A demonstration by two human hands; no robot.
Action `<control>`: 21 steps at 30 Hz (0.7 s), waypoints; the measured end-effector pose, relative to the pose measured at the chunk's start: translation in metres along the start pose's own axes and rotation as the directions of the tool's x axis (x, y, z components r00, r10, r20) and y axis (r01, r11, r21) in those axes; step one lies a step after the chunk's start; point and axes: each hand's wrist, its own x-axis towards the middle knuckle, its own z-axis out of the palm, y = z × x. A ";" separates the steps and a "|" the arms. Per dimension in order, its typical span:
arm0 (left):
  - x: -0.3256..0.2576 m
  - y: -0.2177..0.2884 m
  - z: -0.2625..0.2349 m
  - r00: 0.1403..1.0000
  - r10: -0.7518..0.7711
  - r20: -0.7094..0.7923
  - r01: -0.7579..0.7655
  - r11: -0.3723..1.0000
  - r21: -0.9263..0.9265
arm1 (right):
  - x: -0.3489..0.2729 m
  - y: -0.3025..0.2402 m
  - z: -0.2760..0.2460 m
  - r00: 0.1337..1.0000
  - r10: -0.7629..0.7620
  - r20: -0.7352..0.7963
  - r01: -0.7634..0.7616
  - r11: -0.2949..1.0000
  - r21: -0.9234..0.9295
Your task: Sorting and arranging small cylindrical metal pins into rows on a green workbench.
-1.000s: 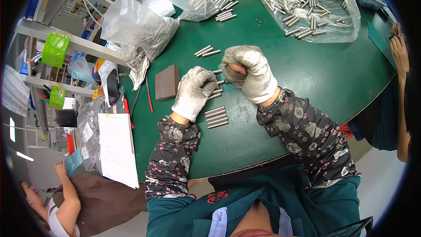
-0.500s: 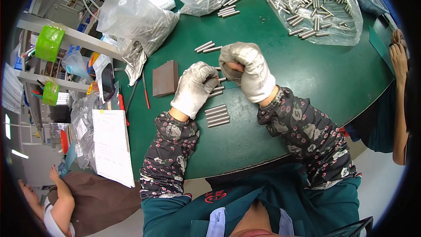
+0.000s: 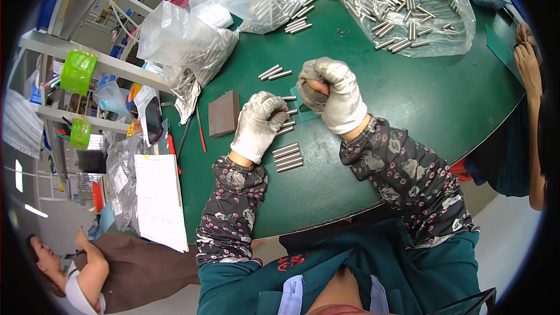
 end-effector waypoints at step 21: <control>0.002 -0.002 0.002 1.000 -0.015 -0.008 0.015 1.000 -0.018 | 0.001 0.007 0.001 0.994 -0.085 -0.064 0.081 0.995 -0.062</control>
